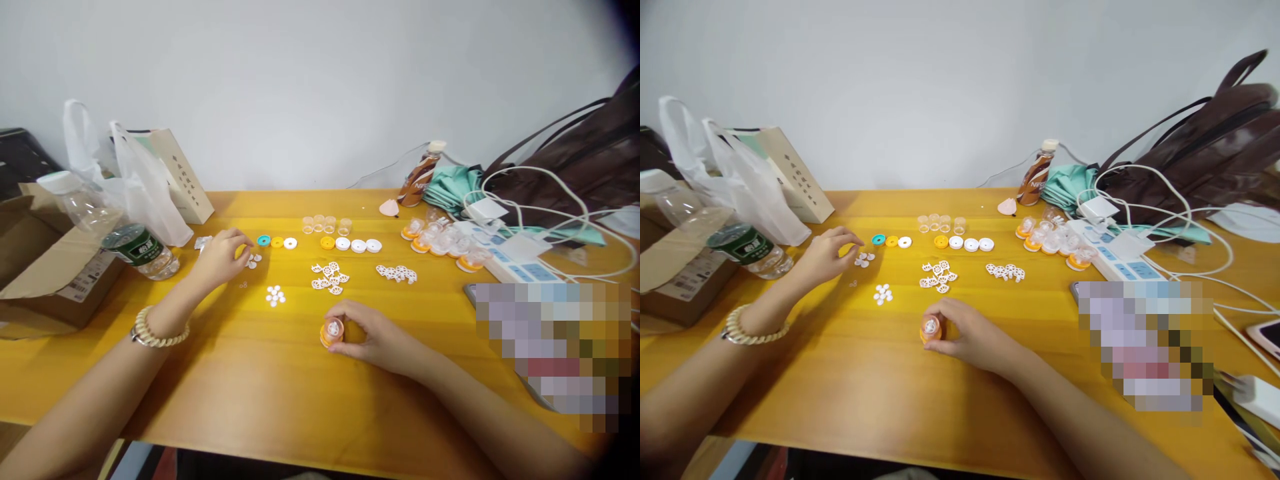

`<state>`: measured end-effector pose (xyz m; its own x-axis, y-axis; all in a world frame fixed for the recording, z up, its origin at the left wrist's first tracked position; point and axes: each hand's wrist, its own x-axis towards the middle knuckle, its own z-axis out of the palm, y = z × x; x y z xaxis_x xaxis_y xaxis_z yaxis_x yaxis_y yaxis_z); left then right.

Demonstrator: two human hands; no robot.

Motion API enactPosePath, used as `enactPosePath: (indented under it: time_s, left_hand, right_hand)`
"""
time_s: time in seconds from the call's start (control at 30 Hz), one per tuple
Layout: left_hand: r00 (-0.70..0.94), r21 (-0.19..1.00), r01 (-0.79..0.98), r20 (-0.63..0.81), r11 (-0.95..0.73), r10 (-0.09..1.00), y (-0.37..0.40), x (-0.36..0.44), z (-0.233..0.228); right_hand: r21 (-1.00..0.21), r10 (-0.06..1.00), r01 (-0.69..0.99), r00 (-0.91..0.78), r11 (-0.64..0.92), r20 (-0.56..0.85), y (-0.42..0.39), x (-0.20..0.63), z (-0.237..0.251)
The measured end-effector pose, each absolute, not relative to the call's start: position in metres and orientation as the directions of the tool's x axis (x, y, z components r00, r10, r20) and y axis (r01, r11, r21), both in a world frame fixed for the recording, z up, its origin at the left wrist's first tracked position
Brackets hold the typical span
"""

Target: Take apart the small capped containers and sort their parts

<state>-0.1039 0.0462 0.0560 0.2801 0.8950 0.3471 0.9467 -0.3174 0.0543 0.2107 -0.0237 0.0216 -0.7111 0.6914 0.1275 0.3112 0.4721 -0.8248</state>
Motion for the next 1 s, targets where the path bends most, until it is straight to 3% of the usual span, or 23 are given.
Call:
enactPosePath:
  time_s: [0.3, 0.47, 0.57, 0.7, 0.83, 1.0]
  left_hand:
    - [0.370, 0.086, 0.919, 0.149, -0.384, 0.917, 0.058, -0.108, 0.039]
    - [0.357, 0.124, 0.912, 0.226, -0.390, 0.906, 0.046, -0.101, 0.050]
    - [0.427, 0.267, 0.831, 0.258, -0.489, 0.867, 0.020, -0.080, 0.060]
    - [0.575, 0.460, 0.682, 0.143, -0.568, 0.806, -0.024, -0.033, 0.061]
    - [0.595, 0.582, 0.617, 0.095, -0.529, 0.798, -0.045, 0.003, 0.042]
    - [0.506, 0.782, 0.475, 0.133, -0.404, 0.852, -0.045, 0.015, 0.020]
  right_hand:
    - [-0.835, 0.693, 0.304, -0.710, 0.459, 0.123, -0.024, 0.211, 0.024]
    - [-0.830, 0.699, 0.302, -0.702, 0.469, 0.139, -0.024, 0.210, 0.023]
    - [-0.840, 0.742, 0.326, -0.658, 0.433, 0.127, -0.024, 0.209, 0.021]
    - [-0.927, 0.810, 0.290, -0.587, 0.239, 0.025, -0.026, 0.205, 0.020]
    - [-0.956, 0.829, 0.214, -0.558, 0.199, 0.048, -0.027, 0.203, 0.019]
    - [-0.968, 0.837, 0.129, -0.534, 0.217, 0.116, -0.027, 0.206, 0.015]
